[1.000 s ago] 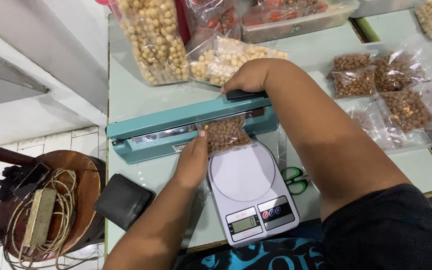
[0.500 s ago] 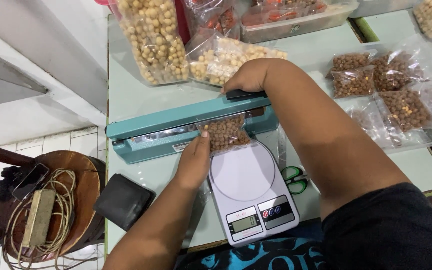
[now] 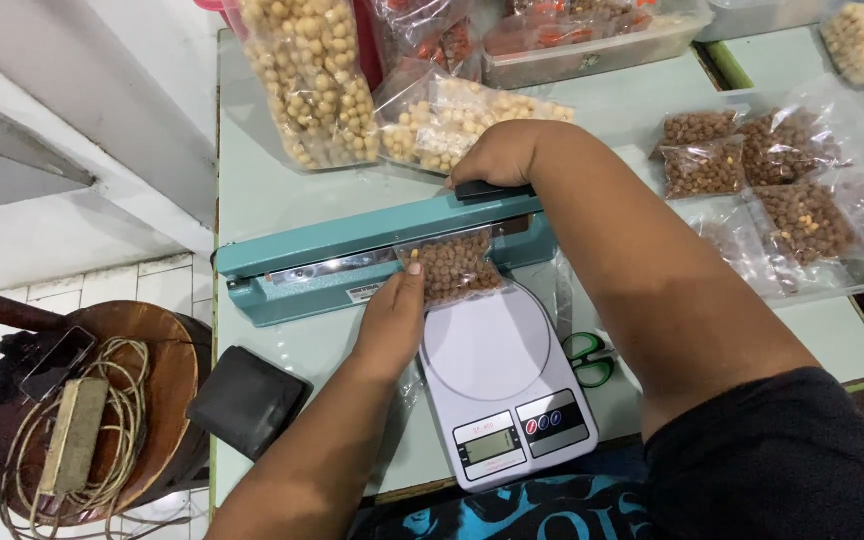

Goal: Weighing small bags of nuts on a digital scale and sealing them using a manual heat sealer.

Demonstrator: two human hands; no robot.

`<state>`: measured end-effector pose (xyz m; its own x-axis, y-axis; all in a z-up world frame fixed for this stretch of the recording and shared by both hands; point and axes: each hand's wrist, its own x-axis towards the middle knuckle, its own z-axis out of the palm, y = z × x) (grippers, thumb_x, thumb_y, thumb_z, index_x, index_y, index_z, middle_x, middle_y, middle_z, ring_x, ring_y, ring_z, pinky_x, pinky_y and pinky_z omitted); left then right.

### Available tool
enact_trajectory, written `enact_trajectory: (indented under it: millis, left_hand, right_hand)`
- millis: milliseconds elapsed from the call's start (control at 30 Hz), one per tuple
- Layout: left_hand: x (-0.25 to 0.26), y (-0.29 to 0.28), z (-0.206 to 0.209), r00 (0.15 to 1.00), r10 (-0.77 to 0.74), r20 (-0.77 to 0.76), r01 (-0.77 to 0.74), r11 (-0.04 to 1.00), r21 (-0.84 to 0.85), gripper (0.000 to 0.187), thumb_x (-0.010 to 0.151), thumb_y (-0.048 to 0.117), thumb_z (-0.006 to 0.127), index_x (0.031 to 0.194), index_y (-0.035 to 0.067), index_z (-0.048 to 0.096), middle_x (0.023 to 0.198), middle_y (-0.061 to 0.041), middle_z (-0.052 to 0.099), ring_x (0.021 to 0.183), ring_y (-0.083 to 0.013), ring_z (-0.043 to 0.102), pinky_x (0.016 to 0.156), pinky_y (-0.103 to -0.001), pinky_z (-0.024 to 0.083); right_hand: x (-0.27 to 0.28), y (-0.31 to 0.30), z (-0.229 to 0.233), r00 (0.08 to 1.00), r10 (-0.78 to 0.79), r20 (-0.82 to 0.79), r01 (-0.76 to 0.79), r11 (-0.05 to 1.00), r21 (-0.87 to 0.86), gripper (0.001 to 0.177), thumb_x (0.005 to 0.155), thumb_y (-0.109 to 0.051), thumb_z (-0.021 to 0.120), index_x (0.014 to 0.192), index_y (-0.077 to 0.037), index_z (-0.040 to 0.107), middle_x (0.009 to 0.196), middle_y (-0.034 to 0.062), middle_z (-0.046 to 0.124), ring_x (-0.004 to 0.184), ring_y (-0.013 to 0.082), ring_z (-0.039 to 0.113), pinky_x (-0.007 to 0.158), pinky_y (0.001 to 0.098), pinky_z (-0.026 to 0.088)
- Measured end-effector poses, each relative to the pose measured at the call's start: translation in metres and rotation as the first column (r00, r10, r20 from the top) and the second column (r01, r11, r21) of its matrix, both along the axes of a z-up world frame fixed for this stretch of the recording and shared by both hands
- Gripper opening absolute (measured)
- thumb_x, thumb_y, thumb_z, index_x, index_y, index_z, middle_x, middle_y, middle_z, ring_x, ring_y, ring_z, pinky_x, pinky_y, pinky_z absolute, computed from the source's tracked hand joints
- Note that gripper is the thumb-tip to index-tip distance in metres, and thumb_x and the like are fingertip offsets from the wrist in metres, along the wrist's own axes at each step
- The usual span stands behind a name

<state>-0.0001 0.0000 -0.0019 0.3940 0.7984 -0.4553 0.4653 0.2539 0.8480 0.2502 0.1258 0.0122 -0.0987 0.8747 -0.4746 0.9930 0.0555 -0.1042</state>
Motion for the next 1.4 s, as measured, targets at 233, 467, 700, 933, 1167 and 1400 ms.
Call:
enact_trajectory:
  millis: [233,467,700,933,1167,1400]
  left_hand:
    - [0.0,0.001,-0.005,0.999,-0.012,-0.039,0.014,0.999,0.03,0.078,0.107,0.056,0.019,0.148,-0.004,0.046,0.154,-0.028,0.044,0.148,-0.0422,0.036,0.121,-0.053,0.028]
    - [-0.003,0.0,0.004,1.0,-0.018,-0.02,0.017,0.999,-0.036,0.081,0.106,0.058,0.017,0.155,-0.004,0.035,0.162,-0.027,0.033,0.151,-0.0411,0.03,0.124,-0.052,0.025]
    - [-0.001,0.001,0.003,1.0,-0.023,-0.02,0.023,0.999,-0.037,0.081,0.105,0.058,0.017,0.155,-0.003,0.035,0.161,-0.027,0.034,0.151,-0.0414,0.03,0.122,-0.053,0.027]
    - [0.0,-0.001,-0.001,1.0,0.006,-0.026,-0.007,1.0,-0.03,0.083,0.104,0.061,0.02,0.156,-0.002,0.033,0.162,-0.026,0.032,0.153,-0.0397,0.027,0.124,-0.054,0.024]
    - [-0.001,0.0,-0.003,1.0,-0.006,-0.006,0.006,1.0,0.019,0.083,0.104,0.06,0.021,0.154,-0.005,0.037,0.159,-0.029,0.036,0.15,-0.0438,0.031,0.122,-0.057,0.025]
    - [0.0,-0.001,-0.006,1.0,-0.017,-0.007,0.018,0.998,0.058,0.083,0.104,0.06,0.023,0.15,-0.007,0.041,0.154,-0.032,0.042,0.147,-0.0474,0.035,0.12,-0.059,0.029]
  right_hand:
    - [0.002,0.0,-0.003,0.999,0.03,0.022,-0.031,0.999,0.026,0.061,0.088,-0.057,0.046,0.129,-0.02,0.073,0.134,0.0075,0.07,0.129,0.0313,0.061,0.116,0.0456,0.045]
    - [0.005,0.0,-0.009,0.997,0.07,0.04,-0.073,0.994,0.076,0.059,0.09,-0.053,0.043,0.129,-0.02,0.072,0.133,0.0072,0.071,0.128,0.0323,0.062,0.116,0.0469,0.045]
    - [0.004,-0.002,-0.009,0.994,0.091,0.063,-0.097,0.989,0.114,0.056,0.092,-0.05,0.041,0.128,-0.021,0.072,0.133,0.0069,0.071,0.128,0.0334,0.062,0.117,0.0482,0.045]
    - [0.004,0.002,-0.041,0.978,-0.201,-0.053,0.208,0.944,0.257,0.053,0.081,-0.075,0.052,0.108,-0.039,0.079,0.107,-0.0112,0.076,0.112,0.02,0.068,0.105,0.0415,0.051]
    - [-0.005,-0.024,-0.022,0.973,-0.192,-0.129,0.227,0.894,0.387,0.043,0.088,-0.06,0.051,0.095,-0.029,0.079,0.087,0.0002,0.073,0.095,0.0259,0.07,0.084,0.0444,0.056]
    - [-0.007,-0.037,-0.018,0.999,0.024,-0.043,0.002,0.859,0.512,0.058,0.093,-0.064,0.048,0.078,-0.016,0.075,0.073,0.0123,0.069,0.078,0.0346,0.069,0.071,0.0469,0.055]
